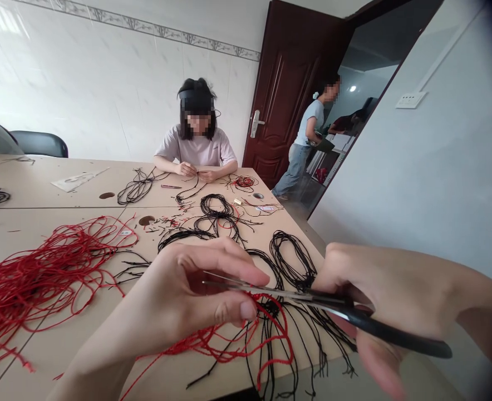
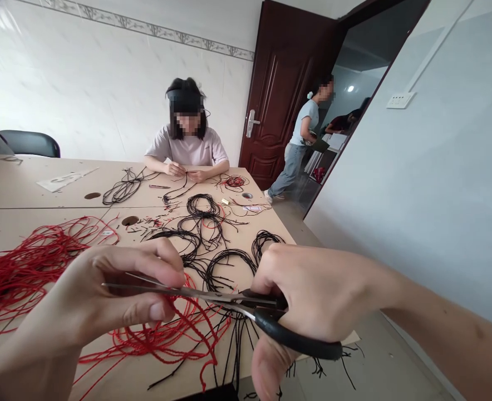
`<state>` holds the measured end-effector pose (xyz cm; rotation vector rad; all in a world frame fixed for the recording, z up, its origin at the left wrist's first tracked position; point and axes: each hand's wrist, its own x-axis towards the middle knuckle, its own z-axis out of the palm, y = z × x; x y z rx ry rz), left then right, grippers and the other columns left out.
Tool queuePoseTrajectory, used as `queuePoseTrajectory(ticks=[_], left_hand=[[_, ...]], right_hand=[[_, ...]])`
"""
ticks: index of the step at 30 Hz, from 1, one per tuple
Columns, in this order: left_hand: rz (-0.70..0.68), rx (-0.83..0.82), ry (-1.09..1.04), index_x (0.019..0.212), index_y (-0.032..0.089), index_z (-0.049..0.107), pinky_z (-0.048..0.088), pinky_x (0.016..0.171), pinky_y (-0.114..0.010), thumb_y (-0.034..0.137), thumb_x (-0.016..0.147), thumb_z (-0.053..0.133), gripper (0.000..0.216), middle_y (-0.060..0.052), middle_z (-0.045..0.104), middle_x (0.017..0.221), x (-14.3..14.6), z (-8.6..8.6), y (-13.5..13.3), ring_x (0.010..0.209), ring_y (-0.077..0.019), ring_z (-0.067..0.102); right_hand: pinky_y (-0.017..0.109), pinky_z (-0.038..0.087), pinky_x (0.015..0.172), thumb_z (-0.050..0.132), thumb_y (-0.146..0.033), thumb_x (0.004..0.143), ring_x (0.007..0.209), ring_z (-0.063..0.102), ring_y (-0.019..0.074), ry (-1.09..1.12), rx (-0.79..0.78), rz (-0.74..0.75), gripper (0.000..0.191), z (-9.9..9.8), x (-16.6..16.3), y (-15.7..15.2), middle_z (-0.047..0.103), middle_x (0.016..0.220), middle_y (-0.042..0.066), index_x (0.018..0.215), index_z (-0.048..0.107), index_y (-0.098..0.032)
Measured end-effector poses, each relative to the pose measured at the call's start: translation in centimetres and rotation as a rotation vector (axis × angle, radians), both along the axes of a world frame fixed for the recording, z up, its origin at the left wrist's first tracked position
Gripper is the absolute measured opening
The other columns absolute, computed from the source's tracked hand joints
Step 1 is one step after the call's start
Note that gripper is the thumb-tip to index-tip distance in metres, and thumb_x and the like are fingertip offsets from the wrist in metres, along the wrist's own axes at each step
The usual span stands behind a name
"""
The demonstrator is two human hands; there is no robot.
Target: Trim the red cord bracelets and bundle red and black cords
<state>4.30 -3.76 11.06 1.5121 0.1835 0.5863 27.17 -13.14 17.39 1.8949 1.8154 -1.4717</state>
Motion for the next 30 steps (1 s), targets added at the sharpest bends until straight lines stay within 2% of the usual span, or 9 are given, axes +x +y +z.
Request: queuePoseTrajectory(ticks=[5, 8, 12, 17, 20, 23, 26, 30], left_hand=[[-0.014, -0.012, 0.003, 0.088, 0.030, 0.080, 0.052, 0.063, -0.008, 0.011, 0.074, 0.079, 0.024, 0.002, 0.068, 0.088, 0.2, 0.0, 0.0, 0.071, -0.0057, 0.065], [-0.033, -0.039, 0.014, 0.088, 0.029, 0.080, 0.054, 0.064, -0.011, 0.012, 0.073, 0.079, 0.022, 0.001, 0.068, 0.089, 0.3, -0.1, 0.0, 0.073, -0.0080, 0.066], [-0.064, -0.055, 0.002, 0.088, 0.029, 0.080, 0.053, 0.063, -0.010, 0.011, 0.072, 0.080, 0.025, 0.001, 0.068, 0.087, 0.3, -0.2, 0.1, 0.073, -0.0081, 0.065], [-0.086, -0.105, -0.010, 0.087, 0.030, 0.080, 0.052, 0.062, -0.008, 0.010, 0.072, 0.079, 0.024, 0.003, 0.068, 0.087, 0.3, 0.0, 0.0, 0.070, -0.0057, 0.064], [-0.091, -0.095, -0.004, 0.086, 0.029, 0.081, 0.052, 0.061, -0.009, 0.010, 0.072, 0.080, 0.024, 0.002, 0.068, 0.086, 0.4, 0.1, 0.0, 0.070, -0.0064, 0.064], [-0.079, -0.081, -0.001, 0.086, 0.029, 0.081, 0.053, 0.064, -0.013, 0.011, 0.072, 0.080, 0.023, 0.001, 0.068, 0.087, 0.5, 0.0, 0.1, 0.074, -0.0091, 0.065], [-0.081, -0.077, 0.002, 0.087, 0.029, 0.081, 0.054, 0.068, -0.017, 0.013, 0.072, 0.081, 0.022, -0.001, 0.069, 0.089, 0.6, -0.2, 0.2, 0.077, -0.0116, 0.066], [-0.097, -0.103, -0.011, 0.087, 0.030, 0.081, 0.052, 0.066, -0.014, 0.016, 0.071, 0.082, 0.021, 0.000, 0.068, 0.089, 0.7, -0.3, 0.3, 0.079, -0.0114, 0.066]], right_hand=[[0.021, 0.026, 0.036, 0.088, -0.050, 0.041, 0.043, 0.032, 0.0058, 0.014, 0.011, 0.027, 0.054, -0.7, 0.2, 0.1, 0.038, 0.044, -0.009, 0.051, 0.046, -0.018], [0.021, 0.029, 0.038, 0.089, -0.044, 0.043, 0.044, 0.033, 0.0062, 0.034, 0.013, 0.021, 0.052, -0.8, -0.1, 0.0, 0.036, 0.044, -0.009, 0.050, 0.045, -0.018], [0.020, 0.025, 0.036, 0.086, -0.036, 0.048, 0.044, 0.029, 0.0055, 0.047, 0.078, 0.027, 0.052, -0.9, -0.4, -0.3, 0.033, 0.044, -0.009, 0.047, 0.037, -0.018], [0.019, 0.021, 0.032, 0.083, -0.051, 0.055, 0.041, 0.025, 0.0049, 0.102, 0.220, 0.080, 0.057, -1.3, -0.3, -0.5, 0.030, 0.044, -0.009, 0.049, 0.036, -0.019], [0.019, 0.021, 0.031, 0.082, -0.057, 0.055, 0.040, 0.024, 0.0050, 0.097, 0.215, 0.094, 0.060, -1.3, -0.4, -0.4, 0.032, 0.042, -0.008, 0.048, 0.037, -0.018], [0.019, 0.023, 0.033, 0.081, -0.058, 0.056, 0.042, 0.027, 0.0057, 0.103, 0.199, 0.095, 0.059, -1.2, -0.5, -0.4, 0.036, 0.044, -0.007, 0.048, 0.038, -0.018], [0.019, 0.020, 0.032, 0.082, -0.055, 0.057, 0.043, 0.027, 0.0057, 0.106, 0.230, 0.109, 0.057, -1.4, -0.5, -0.5, 0.034, 0.045, -0.008, 0.050, 0.039, -0.018], [0.019, 0.019, 0.032, 0.080, -0.059, 0.058, 0.043, 0.026, 0.0056, 0.103, 0.256, 0.124, 0.060, -1.7, -0.3, -0.6, 0.031, 0.046, -0.008, 0.049, 0.037, -0.018]])
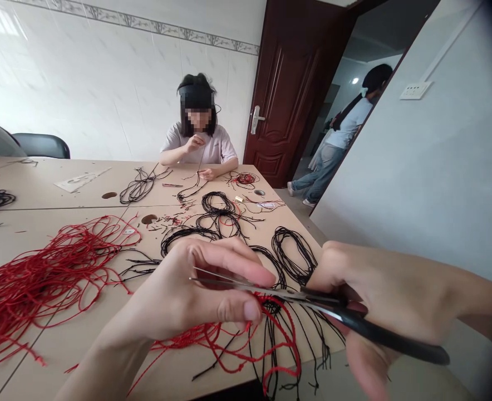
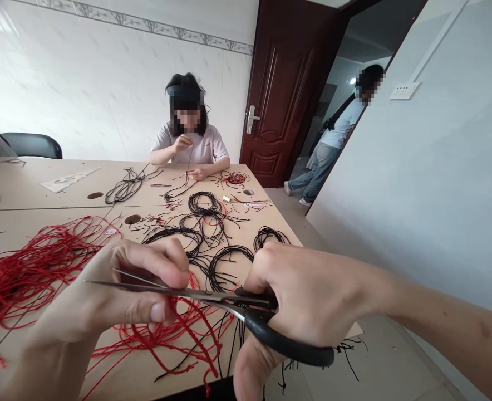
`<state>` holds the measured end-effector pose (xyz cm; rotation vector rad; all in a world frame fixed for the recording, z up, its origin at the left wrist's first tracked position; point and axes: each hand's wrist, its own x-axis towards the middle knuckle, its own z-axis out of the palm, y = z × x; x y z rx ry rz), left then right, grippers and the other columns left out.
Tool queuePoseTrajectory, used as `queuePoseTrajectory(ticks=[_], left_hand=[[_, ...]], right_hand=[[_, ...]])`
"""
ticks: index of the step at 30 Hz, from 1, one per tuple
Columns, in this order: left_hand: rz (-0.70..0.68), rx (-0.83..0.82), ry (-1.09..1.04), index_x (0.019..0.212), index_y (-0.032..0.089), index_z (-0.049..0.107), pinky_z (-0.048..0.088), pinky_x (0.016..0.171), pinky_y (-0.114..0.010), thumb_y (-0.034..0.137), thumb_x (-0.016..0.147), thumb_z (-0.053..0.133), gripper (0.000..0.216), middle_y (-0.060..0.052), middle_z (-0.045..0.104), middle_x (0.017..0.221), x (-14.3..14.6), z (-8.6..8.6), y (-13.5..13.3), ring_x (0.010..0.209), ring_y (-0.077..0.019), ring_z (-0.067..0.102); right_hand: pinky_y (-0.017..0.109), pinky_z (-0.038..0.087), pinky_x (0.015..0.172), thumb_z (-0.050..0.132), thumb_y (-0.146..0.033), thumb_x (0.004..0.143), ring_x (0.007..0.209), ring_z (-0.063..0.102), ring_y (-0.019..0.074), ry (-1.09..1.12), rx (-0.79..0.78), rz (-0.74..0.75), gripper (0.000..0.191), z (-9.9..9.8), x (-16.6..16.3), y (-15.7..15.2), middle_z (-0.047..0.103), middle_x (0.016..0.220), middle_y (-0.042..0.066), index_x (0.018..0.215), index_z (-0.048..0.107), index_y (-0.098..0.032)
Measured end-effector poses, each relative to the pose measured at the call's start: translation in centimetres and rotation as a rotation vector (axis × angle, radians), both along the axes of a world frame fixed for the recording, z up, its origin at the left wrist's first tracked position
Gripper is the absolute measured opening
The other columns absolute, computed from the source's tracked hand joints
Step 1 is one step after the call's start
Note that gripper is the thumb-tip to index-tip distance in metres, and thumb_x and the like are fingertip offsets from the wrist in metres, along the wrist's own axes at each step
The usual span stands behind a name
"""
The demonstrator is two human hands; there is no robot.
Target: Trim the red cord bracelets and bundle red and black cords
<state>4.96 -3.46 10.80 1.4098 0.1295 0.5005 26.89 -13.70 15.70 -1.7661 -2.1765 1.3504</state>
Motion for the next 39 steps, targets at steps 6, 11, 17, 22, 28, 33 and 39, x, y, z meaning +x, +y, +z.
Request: queuePoseTrajectory(ticks=[6, 11, 17, 22, 28, 33, 39], left_hand=[[-0.013, -0.016, -0.028, 0.086, 0.029, 0.081, 0.053, 0.067, -0.017, 0.014, 0.070, 0.082, 0.022, 0.000, 0.070, 0.087, 0.1, -0.1, 0.1, 0.074, -0.0105, 0.064], [-0.031, -0.034, -0.020, 0.087, 0.030, 0.081, 0.055, 0.066, -0.019, 0.018, 0.071, 0.082, 0.020, 0.000, 0.069, 0.089, 0.1, -0.1, 0.2, 0.068, -0.0095, 0.064], [0.001, -0.053, -0.022, 0.084, 0.027, 0.081, 0.056, 0.065, -0.020, 0.018, 0.070, 0.083, 0.016, -0.002, 0.070, 0.090, 0.2, -0.1, 0.2, 0.073, -0.0132, 0.067], [-0.042, -0.084, -0.028, 0.084, 0.027, 0.081, 0.055, 0.060, -0.018, 0.017, 0.071, 0.081, 0.016, -0.002, 0.069, 0.089, 0.2, 0.0, 0.2, 0.066, -0.0100, 0.065], [-0.068, -0.083, -0.037, 0.088, 0.028, 0.081, 0.056, 0.060, -0.017, 0.018, 0.074, 0.080, 0.017, 0.000, 0.069, 0.090, 0.2, -0.2, 0.4, 0.067, -0.0091, 0.065], [-0.062, -0.092, -0.038, 0.087, 0.028, 0.081, 0.056, 0.060, -0.016, 0.017, 0.074, 0.080, 0.018, 0.000, 0.068, 0.090, 0.1, -0.2, 0.3, 0.066, -0.0083, 0.065], [-0.067, -0.116, -0.036, 0.085, 0.027, 0.081, 0.054, 0.055, -0.012, 0.014, 0.073, 0.080, 0.017, 0.000, 0.069, 0.089, 0.1, 0.0, 0.3, 0.061, -0.0058, 0.063]], right_hand=[[0.019, 0.023, 0.033, 0.077, -0.067, 0.056, 0.044, 0.028, 0.0061, -0.018, -0.057, -0.022, 0.060, -0.2, -0.1, 0.1, 0.035, 0.048, -0.007, 0.055, 0.044, -0.018], [0.019, 0.023, 0.034, 0.079, -0.059, 0.058, 0.043, 0.027, 0.0054, 0.032, -0.045, -0.029, 0.058, -0.4, -0.4, 0.3, 0.031, 0.047, -0.008, 0.050, 0.040, -0.018], [0.019, 0.020, 0.033, 0.082, -0.053, 0.053, 0.043, 0.026, 0.0051, 0.007, -0.056, -0.090, 0.052, -0.8, -0.4, 0.2, 0.033, 0.046, -0.009, 0.055, 0.043, -0.018], [0.021, 0.022, 0.037, 0.080, -0.051, 0.058, 0.044, 0.025, 0.0052, 0.110, -0.139, -0.097, 0.053, -0.4, -0.8, 0.2, 0.040, 0.044, -0.007, 0.047, 0.041, -0.017], [0.022, 0.021, 0.039, 0.079, -0.053, 0.059, 0.047, 0.022, 0.0060, 0.029, -0.103, -0.097, 0.054, 0.3, -1.4, 0.3, 0.034, 0.045, -0.008, 0.048, 0.038, -0.018], [0.023, 0.021, 0.039, 0.080, -0.048, 0.058, 0.046, 0.023, 0.0060, 0.020, -0.115, -0.105, 0.053, 0.4, -1.5, 0.3, 0.029, 0.045, -0.008, 0.045, 0.037, -0.019], [0.022, 0.019, 0.037, 0.080, -0.048, 0.060, 0.044, 0.024, 0.0053, 0.042, -0.088, -0.088, 0.050, 0.4, -1.2, 0.3, 0.037, 0.043, -0.007, 0.045, 0.044, -0.017]])
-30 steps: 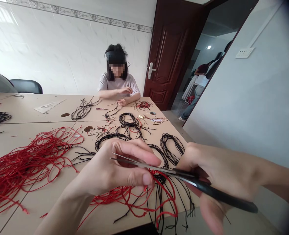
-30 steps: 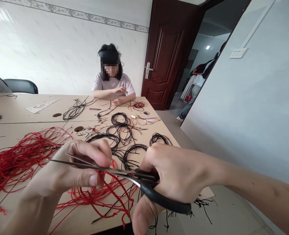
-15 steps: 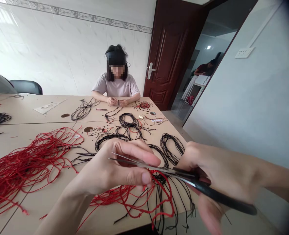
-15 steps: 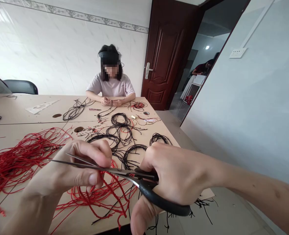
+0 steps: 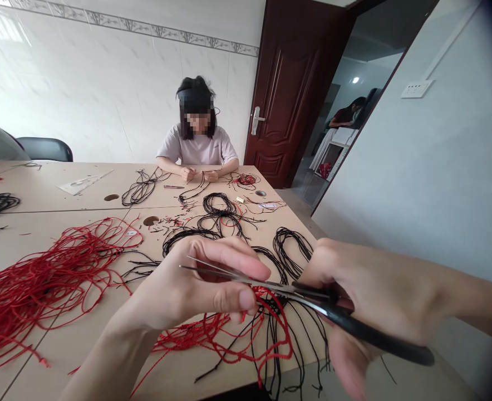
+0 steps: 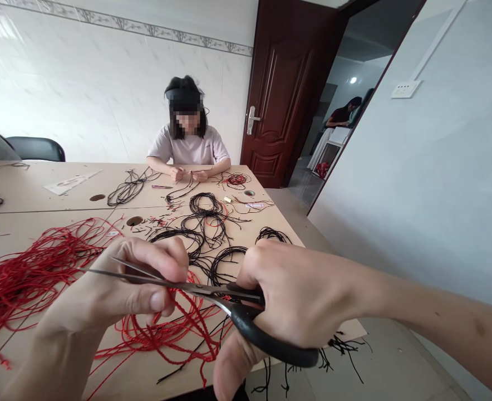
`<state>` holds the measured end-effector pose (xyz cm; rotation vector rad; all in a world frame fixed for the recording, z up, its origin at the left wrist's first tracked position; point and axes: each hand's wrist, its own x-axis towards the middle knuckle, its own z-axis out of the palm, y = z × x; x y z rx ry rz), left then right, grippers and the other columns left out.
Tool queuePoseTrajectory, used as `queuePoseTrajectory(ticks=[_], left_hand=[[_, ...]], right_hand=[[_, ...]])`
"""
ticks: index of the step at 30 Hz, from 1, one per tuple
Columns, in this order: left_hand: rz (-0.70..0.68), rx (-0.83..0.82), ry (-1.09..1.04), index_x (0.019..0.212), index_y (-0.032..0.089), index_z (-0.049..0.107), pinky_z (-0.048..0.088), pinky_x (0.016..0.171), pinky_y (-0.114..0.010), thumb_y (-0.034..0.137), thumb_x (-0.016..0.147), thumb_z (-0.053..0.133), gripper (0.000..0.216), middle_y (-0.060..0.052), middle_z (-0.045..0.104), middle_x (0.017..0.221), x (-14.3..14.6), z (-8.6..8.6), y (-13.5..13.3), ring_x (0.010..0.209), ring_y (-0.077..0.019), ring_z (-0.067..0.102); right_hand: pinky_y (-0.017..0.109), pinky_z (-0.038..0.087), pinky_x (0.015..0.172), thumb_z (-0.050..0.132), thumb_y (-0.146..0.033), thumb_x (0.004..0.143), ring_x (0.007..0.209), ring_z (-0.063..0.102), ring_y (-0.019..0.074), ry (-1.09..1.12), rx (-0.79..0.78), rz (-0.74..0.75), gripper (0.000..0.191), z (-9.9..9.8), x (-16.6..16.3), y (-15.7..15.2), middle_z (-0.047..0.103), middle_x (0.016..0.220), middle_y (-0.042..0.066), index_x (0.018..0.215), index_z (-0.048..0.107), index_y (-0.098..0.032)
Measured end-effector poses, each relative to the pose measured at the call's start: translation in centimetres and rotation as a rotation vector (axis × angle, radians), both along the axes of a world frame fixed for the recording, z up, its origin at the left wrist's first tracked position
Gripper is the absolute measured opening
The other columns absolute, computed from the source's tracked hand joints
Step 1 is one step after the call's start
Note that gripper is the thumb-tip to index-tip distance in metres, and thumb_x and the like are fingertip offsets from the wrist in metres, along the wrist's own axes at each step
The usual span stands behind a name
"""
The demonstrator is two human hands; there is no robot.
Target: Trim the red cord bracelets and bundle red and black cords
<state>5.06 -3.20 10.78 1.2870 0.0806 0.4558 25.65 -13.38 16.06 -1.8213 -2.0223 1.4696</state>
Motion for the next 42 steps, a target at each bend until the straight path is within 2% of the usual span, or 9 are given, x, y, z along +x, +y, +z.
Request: queuePoseTrajectory(ticks=[3, 8, 13, 18, 21, 26, 31, 36, 42], left_hand=[[-0.006, 0.001, 0.004, 0.085, 0.027, 0.081, 0.056, 0.056, -0.014, 0.015, 0.073, 0.080, 0.017, 0.000, 0.069, 0.090, 0.04, -0.14, 0.02, 0.063, -0.0073, 0.064], [-0.023, 0.004, -0.012, 0.087, 0.026, 0.080, 0.055, 0.058, -0.012, 0.013, 0.074, 0.080, 0.019, 0.001, 0.068, 0.088, 0.15, -0.38, 0.17, 0.065, -0.0058, 0.064], [-0.032, -0.016, -0.024, 0.087, 0.024, 0.080, 0.056, 0.059, -0.010, 0.012, 0.075, 0.079, 0.017, 0.002, 0.068, 0.088, 0.27, -0.42, 0.34, 0.064, -0.0041, 0.064], [-0.024, -0.007, -0.027, 0.087, 0.024, 0.080, 0.055, 0.058, -0.007, 0.010, 0.075, 0.079, 0.018, 0.003, 0.067, 0.089, 0.29, -0.64, 0.48, 0.064, -0.0030, 0.065], [-0.025, -0.009, -0.021, 0.088, 0.024, 0.080, 0.055, 0.058, -0.007, 0.010, 0.074, 0.079, 0.019, 0.003, 0.067, 0.090, 0.30, -0.72, 0.43, 0.063, -0.0028, 0.065], [-0.012, 0.002, 0.014, 0.087, 0.024, 0.080, 0.055, 0.057, -0.007, 0.011, 0.074, 0.079, 0.018, 0.002, 0.067, 0.089, 0.30, -0.72, 0.49, 0.062, -0.0028, 0.064], [-0.012, 0.008, 0.008, 0.087, 0.025, 0.080, 0.055, 0.056, -0.008, 0.013, 0.074, 0.080, 0.018, 0.002, 0.067, 0.090, 0.26, -0.68, 0.61, 0.061, -0.0032, 0.064], [0.005, 0.003, 0.025, 0.085, 0.025, 0.081, 0.055, 0.055, -0.008, 0.014, 0.073, 0.081, 0.017, 0.003, 0.066, 0.090, 0.23, -0.67, 0.47, 0.060, -0.0030, 0.063], [-0.042, -0.038, 0.018, 0.087, 0.024, 0.080, 0.053, 0.056, -0.008, 0.014, 0.072, 0.081, 0.018, 0.002, 0.067, 0.086, 0.38, -1.02, 0.66, 0.059, -0.0029, 0.063]], right_hand=[[0.021, 0.019, 0.036, 0.080, -0.047, 0.061, 0.044, 0.024, 0.0049, 0.033, -0.011, 0.008, 0.049, 0.11, -0.06, 0.08, 0.040, 0.042, -0.007, 0.044, 0.046, -0.016], [0.021, 0.018, 0.036, 0.081, -0.043, 0.058, 0.042, 0.021, 0.0047, 0.000, -0.027, -0.014, 0.050, 0.17, -0.32, 0.17, 0.025, 0.041, -0.010, 0.044, 0.040, -0.018], [0.020, 0.020, 0.036, 0.081, -0.037, 0.057, 0.043, 0.024, 0.0051, -0.009, -0.037, -0.042, 0.048, 0.18, -0.30, 0.20, 0.030, 0.043, -0.009, 0.045, 0.039, -0.018], [0.021, 0.020, 0.037, 0.082, -0.037, 0.058, 0.044, 0.025, 0.0054, -0.053, -0.030, -0.054, 0.051, 0.10, -0.22, 0.16, 0.026, 0.044, -0.009, 0.046, 0.036, -0.019], [0.021, 0.021, 0.038, 0.081, -0.039, 0.060, 0.045, 0.026, 0.0058, -0.049, 0.027, -0.027, 0.052, 0.03, -0.23, 0.10, 0.026, 0.045, -0.009, 0.046, 0.035, -0.019], [0.021, 0.019, 0.037, 0.081, -0.044, 0.058, 0.045, 0.024, 0.0054, -0.106, 0.027, -0.019, 0.054, 0.31, -0.44, 0.11, 0.023, 0.047, -0.009, 0.046, 0.034, -0.019], [0.022, 0.016, 0.035, 0.083, -0.048, 0.052, 0.044, 0.023, 0.0049, -0.135, 0.092, -0.019, 0.060, 0.17, -0.28, 0.16, 0.028, 0.046, -0.009, 0.046, 0.031, -0.019], [0.023, 0.017, 0.039, 0.083, -0.049, 0.054, 0.046, 0.025, 0.0056, -0.147, 0.112, 0.009, 0.060, -0.03, -0.08, 0.22, 0.030, 0.047, -0.009, 0.049, 0.031, -0.019], [0.022, 0.020, 0.037, 0.084, -0.049, 0.053, 0.045, 0.023, 0.0057, -0.191, 0.019, -0.018, 0.060, 0.42, -0.36, 0.32, 0.026, 0.048, -0.009, 0.047, 0.032, -0.019]])
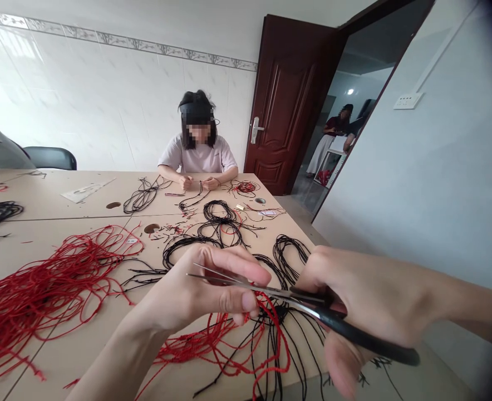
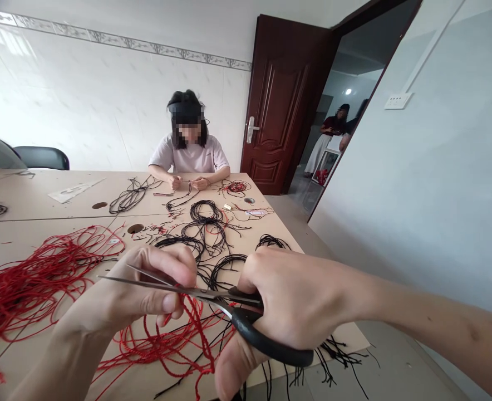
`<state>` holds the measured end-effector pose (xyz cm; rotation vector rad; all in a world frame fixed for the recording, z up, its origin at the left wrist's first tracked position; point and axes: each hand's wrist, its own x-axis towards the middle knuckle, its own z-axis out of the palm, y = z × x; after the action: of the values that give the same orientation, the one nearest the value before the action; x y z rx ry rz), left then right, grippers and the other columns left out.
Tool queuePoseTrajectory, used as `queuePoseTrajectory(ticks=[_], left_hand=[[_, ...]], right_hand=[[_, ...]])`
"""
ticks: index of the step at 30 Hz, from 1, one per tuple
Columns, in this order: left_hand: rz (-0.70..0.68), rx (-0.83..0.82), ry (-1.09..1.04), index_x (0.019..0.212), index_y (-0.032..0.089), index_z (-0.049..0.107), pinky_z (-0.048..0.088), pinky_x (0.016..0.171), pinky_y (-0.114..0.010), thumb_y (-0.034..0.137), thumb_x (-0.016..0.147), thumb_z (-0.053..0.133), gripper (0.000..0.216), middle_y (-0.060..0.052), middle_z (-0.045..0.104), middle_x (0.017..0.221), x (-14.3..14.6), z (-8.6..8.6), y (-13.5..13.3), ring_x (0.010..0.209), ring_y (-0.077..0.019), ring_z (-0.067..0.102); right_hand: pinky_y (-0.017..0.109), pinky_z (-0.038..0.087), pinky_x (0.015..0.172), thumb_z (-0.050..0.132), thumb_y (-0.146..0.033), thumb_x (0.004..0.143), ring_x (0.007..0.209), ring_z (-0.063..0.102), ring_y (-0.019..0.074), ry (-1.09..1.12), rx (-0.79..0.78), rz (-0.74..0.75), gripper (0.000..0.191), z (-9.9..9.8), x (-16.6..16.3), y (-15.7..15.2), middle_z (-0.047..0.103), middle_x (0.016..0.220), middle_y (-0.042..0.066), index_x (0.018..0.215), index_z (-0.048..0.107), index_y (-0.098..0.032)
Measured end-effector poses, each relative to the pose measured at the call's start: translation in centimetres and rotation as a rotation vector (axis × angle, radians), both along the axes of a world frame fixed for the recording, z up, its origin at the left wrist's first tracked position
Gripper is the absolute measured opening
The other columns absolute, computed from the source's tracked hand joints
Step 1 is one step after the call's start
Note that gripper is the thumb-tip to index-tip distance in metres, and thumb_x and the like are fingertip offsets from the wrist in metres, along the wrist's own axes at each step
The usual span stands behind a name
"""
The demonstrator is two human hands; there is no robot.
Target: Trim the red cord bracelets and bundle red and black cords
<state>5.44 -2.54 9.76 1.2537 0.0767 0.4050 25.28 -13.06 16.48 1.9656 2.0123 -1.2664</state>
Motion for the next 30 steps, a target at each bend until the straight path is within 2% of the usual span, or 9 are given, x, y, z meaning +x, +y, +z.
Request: queuePoseTrajectory(ticks=[4, 9, 13, 16, 19, 24, 27, 30], left_hand=[[0.007, -0.011, 0.008, 0.086, 0.022, 0.080, 0.053, 0.053, -0.008, 0.015, 0.070, 0.083, 0.018, 0.002, 0.066, 0.084, 0.16, -0.01, 0.08, 0.058, -0.0031, 0.063], [0.022, 0.020, -0.005, 0.085, 0.024, 0.081, 0.053, 0.055, -0.008, 0.015, 0.071, 0.082, 0.017, 0.001, 0.067, 0.087, 0.11, 0.14, 0.02, 0.062, -0.0037, 0.062], [0.083, 0.074, -0.008, 0.084, 0.024, 0.081, 0.052, 0.055, -0.010, 0.014, 0.072, 0.081, 0.015, 0.000, 0.068, 0.088, 0.04, 0.20, -0.09, 0.061, -0.0038, 0.061], [0.133, 0.096, -0.005, 0.084, 0.025, 0.081, 0.051, 0.055, -0.010, 0.014, 0.073, 0.080, 0.015, -0.001, 0.068, 0.088, 0.11, 0.28, -0.24, 0.060, -0.0037, 0.060], [0.143, 0.085, -0.018, 0.083, 0.025, 0.081, 0.049, 0.054, -0.010, 0.015, 0.073, 0.080, 0.014, -0.001, 0.067, 0.086, 0.27, 0.38, -0.35, 0.060, -0.0037, 0.059], [0.157, 0.048, -0.022, 0.082, 0.023, 0.081, 0.048, 0.052, -0.013, 0.018, 0.072, 0.081, 0.011, -0.002, 0.066, 0.084, 0.40, 0.43, -0.38, 0.057, -0.0046, 0.057], [0.188, 0.025, -0.009, 0.080, 0.021, 0.081, 0.048, 0.052, -0.015, 0.020, 0.070, 0.083, 0.010, -0.002, 0.068, 0.083, 0.43, 0.30, -0.38, 0.059, -0.0058, 0.057], [0.204, 0.018, 0.009, 0.079, 0.019, 0.081, 0.049, 0.054, -0.016, 0.021, 0.067, 0.085, 0.013, -0.003, 0.070, 0.081, 0.59, 0.00, -0.22, 0.059, -0.0066, 0.058]], right_hand=[[0.022, 0.015, 0.035, 0.087, -0.054, 0.045, 0.046, 0.021, 0.0055, -0.011, 0.052, -0.005, 0.065, -0.10, 0.02, 0.08, 0.025, 0.049, -0.009, 0.049, 0.032, -0.019], [0.021, 0.016, 0.035, 0.087, -0.054, 0.046, 0.046, 0.020, 0.0050, 0.058, 0.063, -0.007, 0.065, -0.44, 0.34, 0.06, 0.025, 0.050, -0.009, 0.050, 0.032, -0.019], [0.021, 0.019, 0.034, 0.088, -0.054, 0.045, 0.045, 0.023, 0.0048, 0.054, -0.009, -0.029, 0.064, -0.20, 0.31, 0.12, 0.027, 0.049, -0.009, 0.048, 0.035, -0.018], [0.020, 0.018, 0.034, 0.088, -0.052, 0.044, 0.045, 0.023, 0.0047, 0.086, 0.005, -0.039, 0.064, -0.19, 0.37, 0.15, 0.026, 0.049, -0.009, 0.047, 0.034, -0.018], [0.020, 0.016, 0.034, 0.087, -0.048, 0.050, 0.045, 0.020, 0.0045, 0.130, 0.047, -0.036, 0.062, -0.44, 0.49, 0.15, 0.024, 0.049, -0.009, 0.046, 0.033, -0.018], [0.020, 0.015, 0.034, 0.087, -0.053, 0.046, 0.046, 0.018, 0.0048, 0.173, 0.052, -0.038, 0.060, -0.79, 0.57, 0.31, 0.023, 0.049, -0.010, 0.049, 0.038, -0.018], [0.020, 0.018, 0.037, 0.083, -0.055, 0.054, 0.047, 0.019, 0.0055, 0.137, 0.062, -0.041, 0.056, -0.85, 0.58, 0.37, 0.022, 0.050, -0.009, 0.050, 0.041, -0.018], [0.021, 0.021, 0.038, 0.084, -0.057, 0.052, 0.047, 0.025, 0.0064, 0.010, 0.144, -0.018, 0.057, -0.78, 0.50, 0.19, 0.029, 0.049, -0.009, 0.053, 0.041, -0.019]])
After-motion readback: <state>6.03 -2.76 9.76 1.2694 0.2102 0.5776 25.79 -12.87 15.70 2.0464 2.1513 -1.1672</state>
